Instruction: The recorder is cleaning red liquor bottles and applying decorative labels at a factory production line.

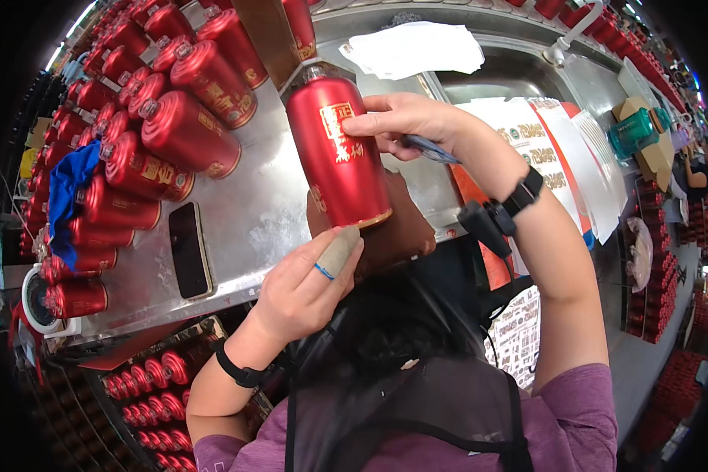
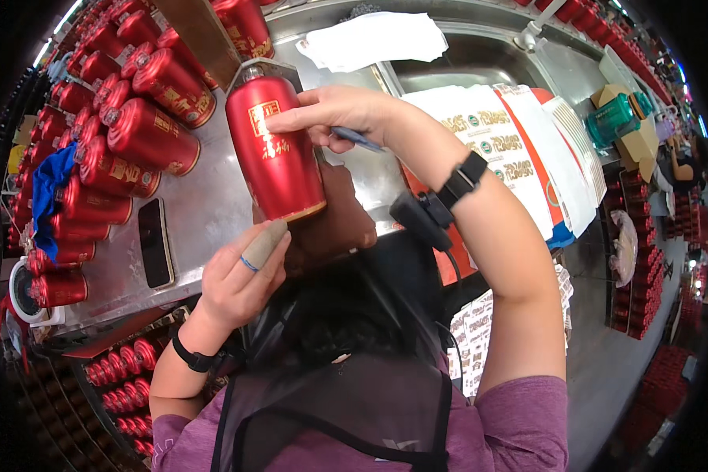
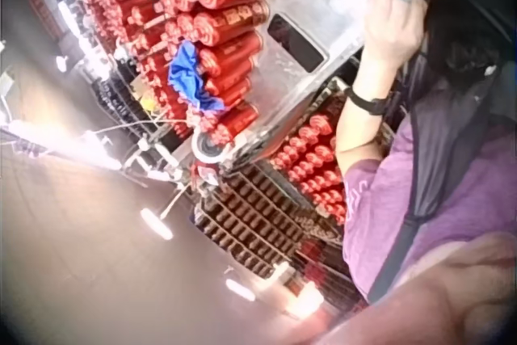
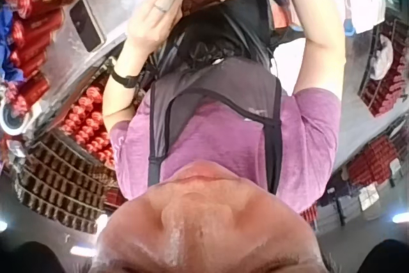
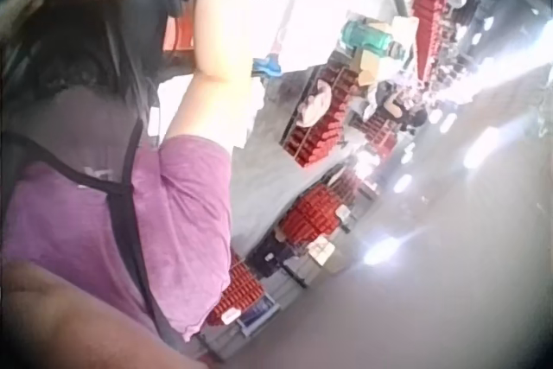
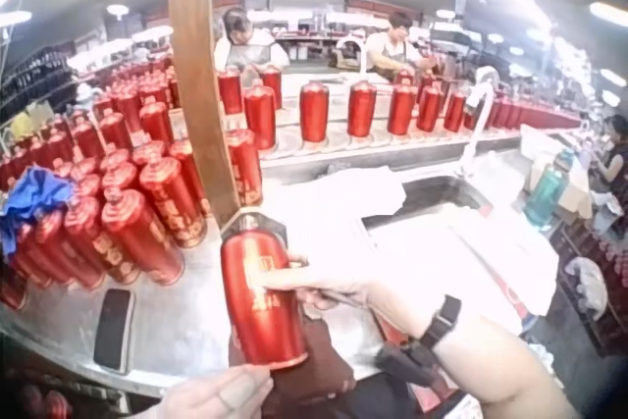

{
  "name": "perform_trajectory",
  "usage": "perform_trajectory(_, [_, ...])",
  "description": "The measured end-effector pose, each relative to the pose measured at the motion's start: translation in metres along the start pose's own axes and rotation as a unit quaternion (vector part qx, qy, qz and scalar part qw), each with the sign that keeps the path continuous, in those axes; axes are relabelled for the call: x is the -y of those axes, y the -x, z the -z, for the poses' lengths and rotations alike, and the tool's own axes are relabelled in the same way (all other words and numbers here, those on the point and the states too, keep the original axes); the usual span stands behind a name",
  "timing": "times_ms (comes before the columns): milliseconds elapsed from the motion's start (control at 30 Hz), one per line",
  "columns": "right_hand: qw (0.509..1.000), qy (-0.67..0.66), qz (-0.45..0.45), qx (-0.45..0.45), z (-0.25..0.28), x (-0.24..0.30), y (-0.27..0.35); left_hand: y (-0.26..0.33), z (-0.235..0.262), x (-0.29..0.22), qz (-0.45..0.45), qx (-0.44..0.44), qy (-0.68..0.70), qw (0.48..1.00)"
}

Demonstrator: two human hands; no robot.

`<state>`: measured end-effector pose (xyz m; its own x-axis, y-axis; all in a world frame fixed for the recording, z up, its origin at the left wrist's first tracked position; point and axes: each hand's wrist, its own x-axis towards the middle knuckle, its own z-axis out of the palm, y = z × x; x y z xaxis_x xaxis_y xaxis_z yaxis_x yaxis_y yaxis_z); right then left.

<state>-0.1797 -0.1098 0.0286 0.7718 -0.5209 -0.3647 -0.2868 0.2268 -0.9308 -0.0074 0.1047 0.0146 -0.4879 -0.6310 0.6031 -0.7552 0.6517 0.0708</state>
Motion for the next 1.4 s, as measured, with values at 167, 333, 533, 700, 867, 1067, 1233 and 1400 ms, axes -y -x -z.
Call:
perform_trajectory(167, [0.998, 0.027, 0.032, -0.054, -0.027, 0.003, 0.006, 0.001, -0.003, 0.001, 0.000, -0.003, 0.000, 1.000])
perform_trajectory(333, [0.957, 0.269, 0.020, -0.102, -0.013, 0.014, -0.003, 0.002, -0.007, 0.006, -0.006, -0.012, 0.000, 1.000])
perform_trajectory(533, [0.994, -0.105, -0.013, -0.002, -0.001, -0.021, -0.015, 0.001, -0.008, 0.002, 0.006, -0.009, -0.004, 1.000])
perform_trajectory(700, [0.940, 0.294, 0.006, -0.176, -0.026, 0.010, -0.008, -0.001, -0.007, 0.005, -0.004, -0.002, -0.003, 1.000])
perform_trajectory(867, [0.991, 0.122, -0.013, -0.050, 0.004, -0.005, -0.008, -0.002, -0.006, 0.001, 0.002, -0.002, -0.001, 1.000])
perform_trajectory(1067, [0.991, 0.110, 0.036, -0.071, -0.017, -0.005, -0.019, -0.005, -0.005, 0.004, -0.011, 0.005, 0.001, 1.000])
perform_trajectory(1233, [0.969, 0.225, 0.049, -0.086, -0.014, 0.010, -0.010, -0.005, -0.003, 0.005, -0.015, 0.009, 0.003, 1.000])
perform_trajectory(1400, [0.997, 0.052, -0.002, -0.048, -0.010, -0.006, -0.007, -0.011, -0.008, 0.004, -0.026, 0.008, -0.003, 1.000])
